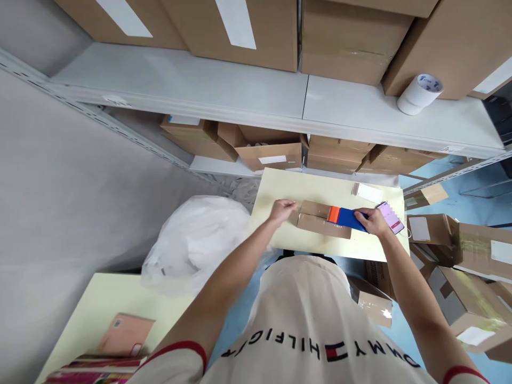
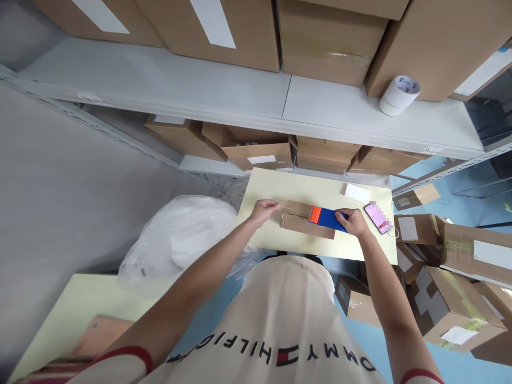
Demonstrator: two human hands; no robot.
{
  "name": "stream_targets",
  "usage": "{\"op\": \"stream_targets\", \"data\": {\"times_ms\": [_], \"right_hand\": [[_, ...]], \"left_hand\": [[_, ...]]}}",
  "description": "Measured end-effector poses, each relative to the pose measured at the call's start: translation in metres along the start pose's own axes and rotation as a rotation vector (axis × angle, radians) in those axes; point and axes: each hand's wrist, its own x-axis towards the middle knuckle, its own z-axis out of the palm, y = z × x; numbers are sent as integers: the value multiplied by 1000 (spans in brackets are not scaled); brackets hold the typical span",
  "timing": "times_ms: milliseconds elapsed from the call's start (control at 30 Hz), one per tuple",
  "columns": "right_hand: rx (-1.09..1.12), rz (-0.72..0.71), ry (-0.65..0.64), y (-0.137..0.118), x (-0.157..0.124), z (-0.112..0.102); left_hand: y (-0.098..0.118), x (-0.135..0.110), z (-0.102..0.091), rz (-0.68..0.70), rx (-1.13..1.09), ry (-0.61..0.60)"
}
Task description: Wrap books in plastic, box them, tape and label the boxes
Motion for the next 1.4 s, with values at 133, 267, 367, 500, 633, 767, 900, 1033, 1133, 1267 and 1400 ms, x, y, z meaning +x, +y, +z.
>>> {"op": "stream_targets", "data": {"times_ms": [133, 267, 367, 500, 633, 767, 900, 1033, 1133, 1267, 1400], "right_hand": [[-25, 14, 17, 8, -1, -1], [-15, 15, 18, 8, -1, 0], [-22, 32, 20, 6, -1, 0], [-31, 44, 10, 4, 0, 0], [-50, 32, -5, 1, 3, -1], [-65, 14, -29, -2, 5, -3], [-83, 9, -39, -4, 5, -3], [-92, 9, -28, -2, 6, -2], [-91, 7, -19, 0, 6, -1], [-87, 2, -9, 1, 6, -2], [-90, 4, 15, 0, 5, -1]], "left_hand": [[-9, 1, -29, -35, 4, 34], [-17, 0, -26, -85, -16, -3], [-19, 0, -25, -112, -31, -12], [-19, -2, -33, -134, -38, -2], [-20, -8, -42, -111, -13, 16], [-32, -12, -41, -52, 146, 31], [-51, -10, -21, -5, 227, 71], [-68, -6, 5, 48, 324, 156], [-78, -5, 15, 53, 395, 247], [-91, 0, 17, -55, 464, 246], [-97, 8, 10, -69, 468, 166]]}}
